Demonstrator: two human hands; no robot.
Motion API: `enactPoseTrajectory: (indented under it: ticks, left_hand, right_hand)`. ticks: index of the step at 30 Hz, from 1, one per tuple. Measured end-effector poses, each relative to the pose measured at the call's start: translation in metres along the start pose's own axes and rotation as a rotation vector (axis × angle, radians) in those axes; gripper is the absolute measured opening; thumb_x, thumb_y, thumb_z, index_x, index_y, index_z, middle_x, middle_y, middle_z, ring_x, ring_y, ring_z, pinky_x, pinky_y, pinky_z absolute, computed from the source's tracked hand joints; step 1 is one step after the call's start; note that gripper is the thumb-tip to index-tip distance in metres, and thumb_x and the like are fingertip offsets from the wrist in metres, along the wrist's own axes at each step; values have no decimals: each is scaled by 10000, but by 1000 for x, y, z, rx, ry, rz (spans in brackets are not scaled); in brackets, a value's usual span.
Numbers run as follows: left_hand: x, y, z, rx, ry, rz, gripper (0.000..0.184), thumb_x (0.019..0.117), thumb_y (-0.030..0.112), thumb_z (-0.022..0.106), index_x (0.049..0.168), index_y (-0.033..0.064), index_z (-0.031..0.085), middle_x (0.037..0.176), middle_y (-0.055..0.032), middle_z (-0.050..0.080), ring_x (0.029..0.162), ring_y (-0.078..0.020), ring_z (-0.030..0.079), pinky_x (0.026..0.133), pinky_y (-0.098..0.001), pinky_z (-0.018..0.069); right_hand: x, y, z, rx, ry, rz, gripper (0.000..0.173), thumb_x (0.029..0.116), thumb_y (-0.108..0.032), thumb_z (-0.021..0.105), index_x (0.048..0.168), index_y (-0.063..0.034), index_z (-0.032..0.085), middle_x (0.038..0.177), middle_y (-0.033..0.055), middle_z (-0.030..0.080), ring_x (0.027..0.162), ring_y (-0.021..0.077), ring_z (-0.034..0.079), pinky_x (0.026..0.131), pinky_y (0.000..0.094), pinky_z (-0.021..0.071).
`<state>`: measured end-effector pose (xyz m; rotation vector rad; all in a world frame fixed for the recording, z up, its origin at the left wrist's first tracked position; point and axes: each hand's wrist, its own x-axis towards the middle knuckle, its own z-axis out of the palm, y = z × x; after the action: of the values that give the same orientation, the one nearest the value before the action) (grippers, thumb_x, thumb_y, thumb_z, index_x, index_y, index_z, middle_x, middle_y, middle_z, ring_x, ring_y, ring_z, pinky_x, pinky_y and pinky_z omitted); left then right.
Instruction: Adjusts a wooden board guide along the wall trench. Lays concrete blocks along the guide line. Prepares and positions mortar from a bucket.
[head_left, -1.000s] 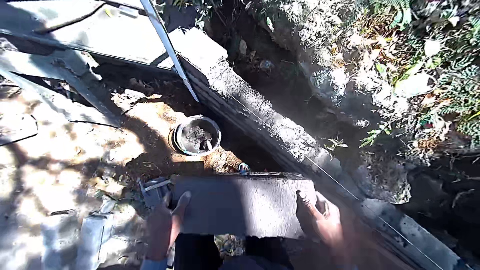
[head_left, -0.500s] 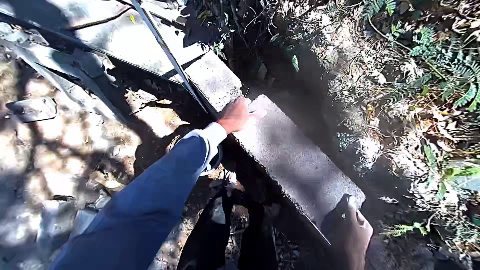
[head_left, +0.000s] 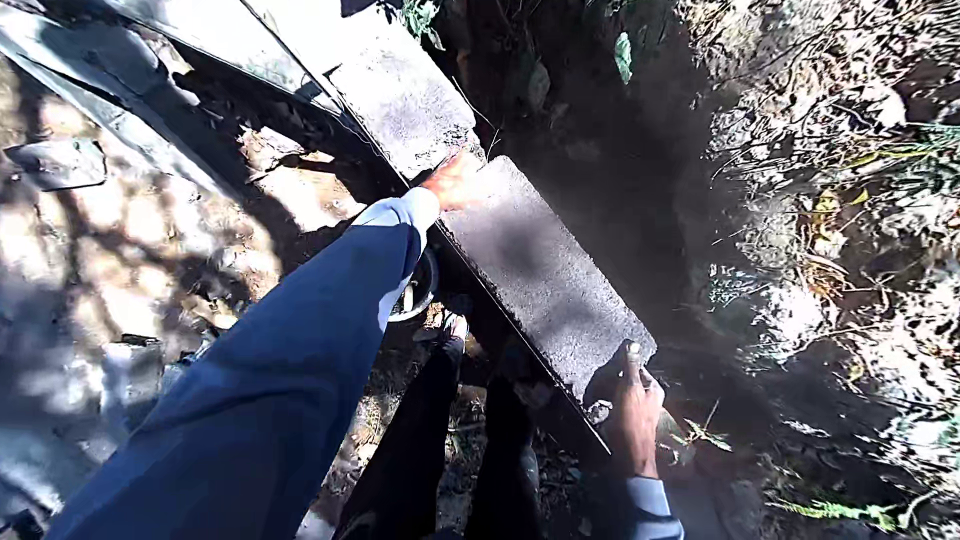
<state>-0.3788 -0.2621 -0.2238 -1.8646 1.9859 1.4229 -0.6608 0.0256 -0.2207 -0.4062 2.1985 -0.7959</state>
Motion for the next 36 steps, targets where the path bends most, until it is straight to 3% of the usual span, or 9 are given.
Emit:
enactPoseTrajectory:
  ticks: [8,13,17,19,22,25,28,31,36]
  left_hand:
    - [7,2,-4,29,-6,-9,391,1007,338,626,1033,-51,659,1010,-249,653,980,-394,636,884,-605,472]
    - [5,-5,-5,34,9,44,374,1026,285,604,1148,-63,660,1159,-278,656,1138,-416,625,1005,-603,455]
    - [2,-13,-9,7,4,134,355,1049,245,550,1176,-66,666,1239,-279,638,1226,-408,590,1075,-572,421]
    - [-7,-13,-16,-34,27,144,336,1064,242,524,1144,-39,689,1176,-253,665,1165,-385,621,1034,-566,446]
    - [-44,-21,-10,-209,464,56,306,1017,264,597,1158,21,719,1167,-178,708,1158,-295,658,1055,-504,479]
    - [-70,-43,25,-646,788,-193,633,924,353,697,1390,-10,470,1335,-203,568,1248,-284,556,1056,-447,463]
    - [-73,-66,62,-1101,509,-372,743,868,425,775,1496,181,461,1520,-128,468,1381,-311,471,1030,-573,485]
    - [-69,-66,77,-1232,352,-468,847,836,375,832,1549,192,414,1557,-123,438,1404,-331,447,1045,-606,462]
    - [-66,-57,92,-1271,440,-481,935,759,303,894,1544,149,408,1511,-119,484,1359,-288,495,1031,-527,499]
  right_hand:
    - [1,0,9,-37,-29,14,452,1084,-384,497,791,-67,630,642,-48,540,592,26,547,613,257,494]
    - [4,3,12,-19,-56,-15,439,1096,-356,466,791,-79,618,626,-57,547,566,13,553,588,231,503]
    - [7,3,2,-111,-107,12,437,1100,-347,460,1033,31,669,905,58,654,842,62,610,827,299,525]
    - [12,3,-5,-175,-168,46,469,1103,-388,434,1103,23,661,886,74,649,768,104,621,724,332,547]
    - [21,0,-12,-160,-190,49,501,1110,-422,402,1322,3,562,904,132,669,647,193,680,544,399,597]
    - [33,-8,-7,-159,-164,-66,555,1087,-399,458,1515,-46,433,1308,168,606,951,168,652,763,371,571]
    - [43,-12,5,-231,-155,-185,528,1084,-381,484,1402,34,554,1334,182,629,1170,150,611,1037,357,482]
    - [45,-4,12,-236,-102,-250,465,1069,-321,540,1333,57,600,1252,172,673,1128,110,634,1029,311,489]
    - [38,-1,31,-99,26,-296,383,1016,-243,644,1258,53,619,1103,112,694,981,52,659,922,244,540]
